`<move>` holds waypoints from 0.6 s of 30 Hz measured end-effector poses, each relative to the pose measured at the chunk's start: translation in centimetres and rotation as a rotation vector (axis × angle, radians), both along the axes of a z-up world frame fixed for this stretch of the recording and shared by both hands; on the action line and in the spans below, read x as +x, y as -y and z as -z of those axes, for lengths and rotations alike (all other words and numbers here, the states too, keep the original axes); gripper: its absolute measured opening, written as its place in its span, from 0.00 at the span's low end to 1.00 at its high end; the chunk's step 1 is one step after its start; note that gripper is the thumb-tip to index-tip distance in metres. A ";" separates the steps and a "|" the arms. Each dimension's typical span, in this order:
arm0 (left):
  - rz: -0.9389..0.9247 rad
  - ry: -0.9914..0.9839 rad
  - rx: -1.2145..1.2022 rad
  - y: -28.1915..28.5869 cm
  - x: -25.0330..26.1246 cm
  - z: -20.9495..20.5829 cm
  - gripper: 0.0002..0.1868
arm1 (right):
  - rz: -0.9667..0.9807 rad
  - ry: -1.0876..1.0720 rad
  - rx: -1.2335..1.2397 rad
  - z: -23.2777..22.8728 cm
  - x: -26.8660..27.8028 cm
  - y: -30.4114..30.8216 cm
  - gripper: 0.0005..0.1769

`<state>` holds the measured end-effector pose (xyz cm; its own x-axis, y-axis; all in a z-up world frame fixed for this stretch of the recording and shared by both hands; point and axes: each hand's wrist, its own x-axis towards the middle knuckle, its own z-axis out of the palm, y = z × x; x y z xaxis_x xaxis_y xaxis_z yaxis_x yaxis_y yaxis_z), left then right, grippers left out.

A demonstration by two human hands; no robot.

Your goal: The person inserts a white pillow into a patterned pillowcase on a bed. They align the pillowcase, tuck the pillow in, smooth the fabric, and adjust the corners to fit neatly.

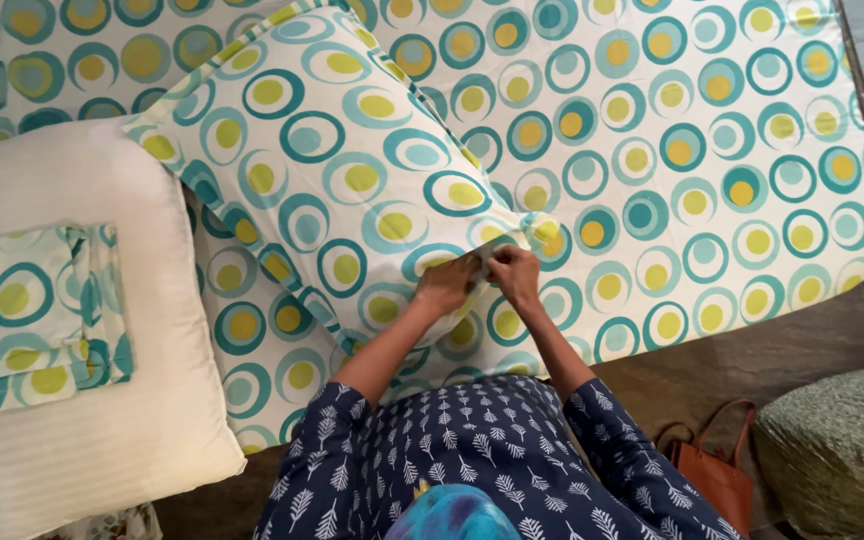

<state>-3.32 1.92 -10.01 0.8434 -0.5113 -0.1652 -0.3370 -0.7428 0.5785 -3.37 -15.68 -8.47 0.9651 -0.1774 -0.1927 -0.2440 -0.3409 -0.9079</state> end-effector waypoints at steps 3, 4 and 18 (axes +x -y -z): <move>0.038 -0.268 0.092 0.5 2.0 1.0 0.18 | -0.025 -0.011 -0.043 -0.7 0.0 -1.6 0.09; 0.057 -0.289 0.082 0.4 2.3 1.6 0.17 | -0.027 0.074 -0.160 -0.8 0.1 -1.7 0.10; 0.125 0.010 -0.093 3.3 0.9 7.3 0.34 | -0.112 -0.282 -0.404 5.0 7.2 3.8 0.16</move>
